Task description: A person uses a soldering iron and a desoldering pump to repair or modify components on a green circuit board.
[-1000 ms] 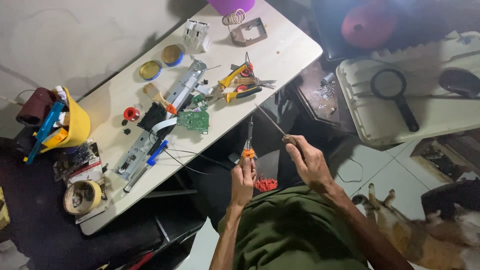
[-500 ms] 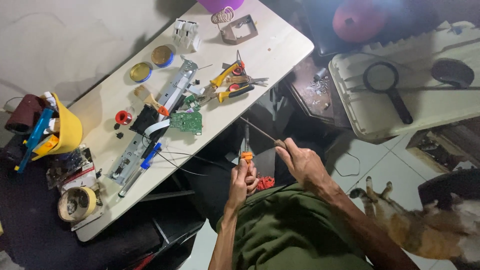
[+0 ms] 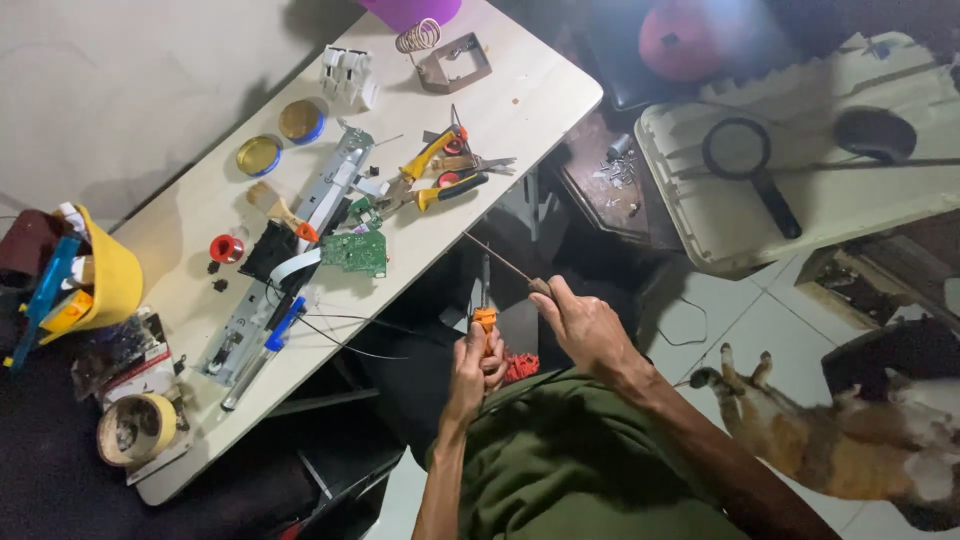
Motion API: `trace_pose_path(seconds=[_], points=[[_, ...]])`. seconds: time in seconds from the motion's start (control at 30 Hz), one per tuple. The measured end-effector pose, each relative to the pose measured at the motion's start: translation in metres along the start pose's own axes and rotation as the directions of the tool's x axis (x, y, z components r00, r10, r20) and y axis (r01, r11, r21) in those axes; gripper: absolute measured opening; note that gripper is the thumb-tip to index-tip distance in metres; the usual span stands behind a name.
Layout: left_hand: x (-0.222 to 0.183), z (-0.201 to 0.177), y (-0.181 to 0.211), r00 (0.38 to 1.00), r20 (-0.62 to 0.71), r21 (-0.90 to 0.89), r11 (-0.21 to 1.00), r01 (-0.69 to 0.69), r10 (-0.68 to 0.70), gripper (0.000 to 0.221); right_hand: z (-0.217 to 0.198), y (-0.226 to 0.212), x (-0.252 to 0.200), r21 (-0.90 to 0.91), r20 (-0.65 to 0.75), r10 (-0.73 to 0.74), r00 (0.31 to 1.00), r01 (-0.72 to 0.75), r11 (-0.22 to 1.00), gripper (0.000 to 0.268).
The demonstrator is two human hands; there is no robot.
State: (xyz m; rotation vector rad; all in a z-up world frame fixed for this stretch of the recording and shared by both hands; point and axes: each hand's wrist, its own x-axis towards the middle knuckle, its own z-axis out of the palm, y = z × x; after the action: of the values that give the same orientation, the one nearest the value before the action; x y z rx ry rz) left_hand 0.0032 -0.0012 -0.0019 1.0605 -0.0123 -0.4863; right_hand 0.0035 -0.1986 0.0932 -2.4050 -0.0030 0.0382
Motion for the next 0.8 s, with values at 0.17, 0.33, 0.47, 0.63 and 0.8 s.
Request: trace_pose_path(seconds=[0.17,0.33,0.47,0.63,0.8], points=[[-0.001,0.012,0.004,0.996,0.067,-0.104,0.992,0.069,-0.062,0.048,0.005,0.008,0.006,0.006,0.011,0.048,0.999,-0.048,0.999,0.026],[-0.001,0.003,0.005,0.998,0.047,-0.126,0.991,0.042,-0.036,0.048,0.004,0.005,0.001,0.001,0.034,0.059,0.998,-0.059,0.998,0.027],[-0.001,0.012,0.005,0.999,0.021,-0.106,0.993,0.044,-0.042,0.049,0.004,0.000,0.010,0.007,0.026,0.062,0.998,-0.062,0.998,0.028],[0.004,-0.001,-0.004,0.999,0.037,-0.145,0.989,0.018,-0.013,0.049,0.014,0.009,0.010,0.011,0.052,0.055,0.997,-0.056,0.998,0.027],[-0.006,-0.006,-0.003,0.999,-0.027,-0.061,0.998,-0.029,0.027,0.049,0.015,-0.001,0.004,-0.007,0.056,0.033,0.998,-0.032,0.999,0.026]])
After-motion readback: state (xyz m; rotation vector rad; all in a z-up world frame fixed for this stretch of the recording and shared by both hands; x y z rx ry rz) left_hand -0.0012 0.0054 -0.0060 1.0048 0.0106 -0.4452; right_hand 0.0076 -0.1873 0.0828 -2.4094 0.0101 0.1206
